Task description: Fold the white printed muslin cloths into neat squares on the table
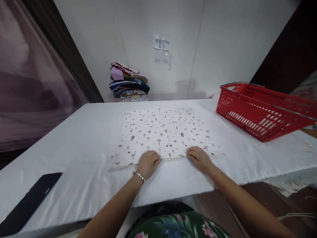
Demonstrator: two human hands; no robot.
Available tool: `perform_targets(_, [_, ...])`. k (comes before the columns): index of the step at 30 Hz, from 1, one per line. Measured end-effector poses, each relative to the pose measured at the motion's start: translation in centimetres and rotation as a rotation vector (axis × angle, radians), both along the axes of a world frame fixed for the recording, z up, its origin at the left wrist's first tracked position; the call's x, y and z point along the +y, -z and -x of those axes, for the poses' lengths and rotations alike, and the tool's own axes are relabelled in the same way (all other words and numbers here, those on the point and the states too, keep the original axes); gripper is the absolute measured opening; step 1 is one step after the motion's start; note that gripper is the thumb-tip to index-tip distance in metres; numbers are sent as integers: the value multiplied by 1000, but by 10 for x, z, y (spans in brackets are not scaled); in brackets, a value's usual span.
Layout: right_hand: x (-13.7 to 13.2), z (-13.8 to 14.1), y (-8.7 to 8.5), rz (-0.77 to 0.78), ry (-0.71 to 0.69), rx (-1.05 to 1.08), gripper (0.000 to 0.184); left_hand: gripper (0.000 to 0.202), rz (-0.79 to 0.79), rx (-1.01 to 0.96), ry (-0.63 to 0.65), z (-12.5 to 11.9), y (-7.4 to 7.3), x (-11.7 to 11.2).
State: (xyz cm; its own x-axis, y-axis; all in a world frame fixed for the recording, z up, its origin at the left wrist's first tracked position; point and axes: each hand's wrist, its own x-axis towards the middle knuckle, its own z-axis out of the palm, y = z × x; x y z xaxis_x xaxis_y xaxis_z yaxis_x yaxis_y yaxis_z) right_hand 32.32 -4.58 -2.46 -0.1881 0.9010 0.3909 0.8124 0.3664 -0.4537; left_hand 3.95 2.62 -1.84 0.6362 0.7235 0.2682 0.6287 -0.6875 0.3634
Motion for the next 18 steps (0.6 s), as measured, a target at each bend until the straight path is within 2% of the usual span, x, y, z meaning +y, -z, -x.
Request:
perform_targets(5, [5, 5, -5, 89, 68, 106, 18, 27, 29, 8, -23, -5, -2, 2])
perform_targets(8, [6, 8, -6, 48, 105, 95, 18, 28, 13, 6, -56, -7, -1, 2])
perform_targets(14, [7, 6, 1, 18, 82, 86, 17, 25, 1, -13, -29, -6, -4, -2])
perform_targets(18, [8, 5, 3, 32, 96, 108, 16, 21, -75, 9, -2, -19, -8, -3])
